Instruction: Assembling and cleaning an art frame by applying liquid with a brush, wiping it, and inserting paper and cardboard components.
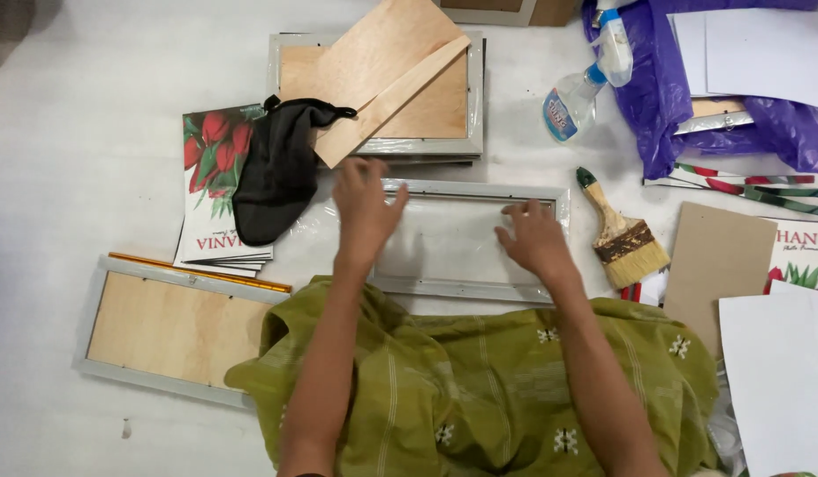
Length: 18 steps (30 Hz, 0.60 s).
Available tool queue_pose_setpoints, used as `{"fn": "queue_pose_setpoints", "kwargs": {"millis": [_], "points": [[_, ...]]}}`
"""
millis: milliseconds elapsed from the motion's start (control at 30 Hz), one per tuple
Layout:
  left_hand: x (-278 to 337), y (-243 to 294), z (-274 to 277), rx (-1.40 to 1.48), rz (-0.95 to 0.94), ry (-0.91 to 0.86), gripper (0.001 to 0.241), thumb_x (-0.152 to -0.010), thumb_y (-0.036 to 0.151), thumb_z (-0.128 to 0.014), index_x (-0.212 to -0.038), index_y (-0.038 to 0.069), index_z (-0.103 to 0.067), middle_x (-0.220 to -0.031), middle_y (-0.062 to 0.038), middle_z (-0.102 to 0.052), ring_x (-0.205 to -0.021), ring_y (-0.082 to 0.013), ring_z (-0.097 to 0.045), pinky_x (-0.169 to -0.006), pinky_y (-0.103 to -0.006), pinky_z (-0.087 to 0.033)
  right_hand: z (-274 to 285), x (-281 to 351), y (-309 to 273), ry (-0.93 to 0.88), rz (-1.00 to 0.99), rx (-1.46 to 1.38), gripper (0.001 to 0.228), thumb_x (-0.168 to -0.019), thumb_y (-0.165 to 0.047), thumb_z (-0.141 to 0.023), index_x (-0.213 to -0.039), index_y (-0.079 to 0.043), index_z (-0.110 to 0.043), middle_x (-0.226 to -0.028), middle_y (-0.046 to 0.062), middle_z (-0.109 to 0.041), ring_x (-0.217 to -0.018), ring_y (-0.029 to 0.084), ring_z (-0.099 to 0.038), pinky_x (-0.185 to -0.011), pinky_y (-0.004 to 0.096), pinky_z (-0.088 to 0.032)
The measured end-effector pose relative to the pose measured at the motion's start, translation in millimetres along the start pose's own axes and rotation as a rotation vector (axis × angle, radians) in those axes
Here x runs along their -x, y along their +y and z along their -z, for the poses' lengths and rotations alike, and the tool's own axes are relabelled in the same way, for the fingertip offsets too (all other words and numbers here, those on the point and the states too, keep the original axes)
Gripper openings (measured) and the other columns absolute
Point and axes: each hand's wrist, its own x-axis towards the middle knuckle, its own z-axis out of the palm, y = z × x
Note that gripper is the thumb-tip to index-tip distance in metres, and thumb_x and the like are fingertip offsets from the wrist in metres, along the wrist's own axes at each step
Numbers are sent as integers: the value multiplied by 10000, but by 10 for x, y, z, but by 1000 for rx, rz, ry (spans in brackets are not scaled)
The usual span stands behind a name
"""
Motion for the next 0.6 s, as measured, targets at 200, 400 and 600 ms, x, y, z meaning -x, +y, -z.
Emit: {"fn": "queue_pose_setpoints", "kwargs": {"millis": [200, 400, 600], "points": [[576, 112, -628, 2, -304, -572, 479, -877, 358, -699, -1256, 75, -630, -1270, -227, -526, -1211, -455, -512, -970, -587, -444, -209, 142, -687, -192, 249, 142, 541, -964, -428, -557, -1455, -203, -543, -1507, 116, -408, -1382, 408, -454, -1006, 548, -519], [751, 270, -380, -84, -341, -817, 624, -911, 231, -641, -1475, 30, -466, -1551, -374, -319, -1429, -572, -324, -1095, -598, -351, -54, 187, -622, -266, 116, 198, 607, -1001, -446, -478, -1568, -246, -405, -1641, 49, -287, -1469, 342, -374, -1136, 544, -408], [860, 330, -409, -128, -356, -847, 640, -924, 244, -565, -1496, -20, -450, -1528, -402, -346, -1402, -598, -350, -1084, -607, -338, -75, 161, -514, -186, 1, 227, 654, -1018, -526, -443, -1604, -244, -372, -1652, 109, -304, -1498, 352, -355, -1114, 551, -421]]}}
